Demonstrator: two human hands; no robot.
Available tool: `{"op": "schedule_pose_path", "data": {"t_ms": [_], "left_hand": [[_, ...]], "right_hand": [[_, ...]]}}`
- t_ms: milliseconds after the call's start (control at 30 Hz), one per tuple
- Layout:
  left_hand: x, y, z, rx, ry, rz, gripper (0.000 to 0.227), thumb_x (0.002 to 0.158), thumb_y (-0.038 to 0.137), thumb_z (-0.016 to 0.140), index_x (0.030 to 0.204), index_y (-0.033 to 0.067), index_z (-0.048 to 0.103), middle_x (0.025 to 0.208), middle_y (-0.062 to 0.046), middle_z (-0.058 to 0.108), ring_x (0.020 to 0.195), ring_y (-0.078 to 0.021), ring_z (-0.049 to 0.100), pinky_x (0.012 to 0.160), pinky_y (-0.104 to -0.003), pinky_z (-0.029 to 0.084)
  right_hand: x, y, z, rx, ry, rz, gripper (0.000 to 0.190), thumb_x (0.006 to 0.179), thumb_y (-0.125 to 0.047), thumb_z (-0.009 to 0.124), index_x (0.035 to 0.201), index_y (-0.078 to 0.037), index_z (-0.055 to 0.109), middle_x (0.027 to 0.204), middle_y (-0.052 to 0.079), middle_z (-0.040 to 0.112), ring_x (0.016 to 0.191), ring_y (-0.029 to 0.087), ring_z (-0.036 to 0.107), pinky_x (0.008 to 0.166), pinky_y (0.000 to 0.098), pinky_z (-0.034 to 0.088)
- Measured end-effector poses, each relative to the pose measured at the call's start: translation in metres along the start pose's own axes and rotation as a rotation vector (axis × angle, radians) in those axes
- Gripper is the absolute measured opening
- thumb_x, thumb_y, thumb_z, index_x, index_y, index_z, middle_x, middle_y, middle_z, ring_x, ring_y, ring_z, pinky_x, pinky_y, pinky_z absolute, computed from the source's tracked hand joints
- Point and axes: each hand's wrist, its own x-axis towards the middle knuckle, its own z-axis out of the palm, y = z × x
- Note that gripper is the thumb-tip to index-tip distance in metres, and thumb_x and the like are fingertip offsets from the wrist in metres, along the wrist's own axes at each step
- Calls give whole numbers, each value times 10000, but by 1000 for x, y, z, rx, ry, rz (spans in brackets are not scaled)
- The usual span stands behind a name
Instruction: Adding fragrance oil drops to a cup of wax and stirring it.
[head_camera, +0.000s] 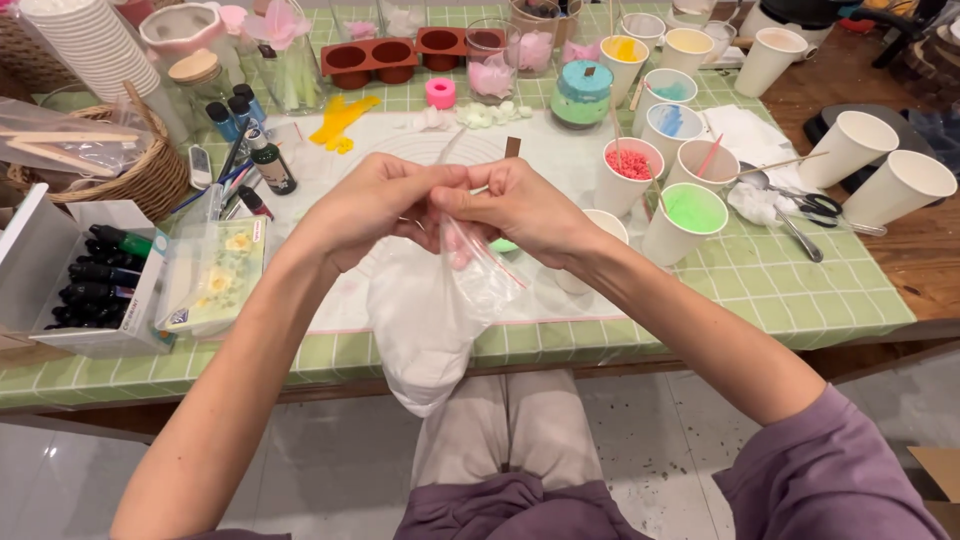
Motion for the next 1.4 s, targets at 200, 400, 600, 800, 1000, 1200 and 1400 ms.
{"op": "schedule_pose_path", "data": {"t_ms": [200,400,600,800,1000,1200,1400], "left_hand": [[3,-28,10,-150,-166,53,333,1017,292,581,879,24,723,718,-43,664,614,-135,639,607,-299,555],[-5,-44,24,-348,-154,162,375,1081,288,574,801,47,639,697,-23,598,611,-109,561,598,-285,490],[-4,-44,33,-332,-97,186,488,1063,325,528,680,35,615,597,-58,585,513,-142,541,528,-288,457],[-3,-39,38,-299,-104,209,471,1066,311,522,689,41,608,605,-47,577,523,-122,531,527,-277,442],[-8,-40,45,-250,-9,209,387,1032,209,560,688,39,605,571,-14,532,471,-97,488,441,-276,407],[-27,-37,-36,-219,278,280,325,1003,154,617,707,23,603,518,-17,490,418,-113,438,394,-287,348],[-77,-46,-15,4,462,478,354,1060,329,622,1040,-18,555,913,-112,633,857,-197,616,797,-337,494]], "right_hand": [[-16,9,5,68,-27,-80,386,1066,-350,609,1009,11,732,876,70,730,801,135,650,798,284,520],[-29,23,14,214,-14,-102,475,1095,-421,519,976,3,697,901,106,727,889,203,696,922,339,536],[-36,26,17,339,9,-62,520,1117,-439,458,968,0,695,899,131,732,888,219,691,918,342,517],[-42,9,21,319,72,-34,468,1095,-379,453,936,-21,709,877,121,743,889,185,688,937,303,509],[-50,57,-11,257,280,-2,401,1087,-247,547,751,-45,630,667,37,602,580,104,519,559,251,418],[-57,48,-58,202,564,6,360,1022,-177,587,682,-63,569,550,28,531,444,127,479,413,277,387],[-47,11,-10,208,429,-49,352,1012,-188,580,724,-4,663,620,98,662,498,191,625,491,319,523]]}}
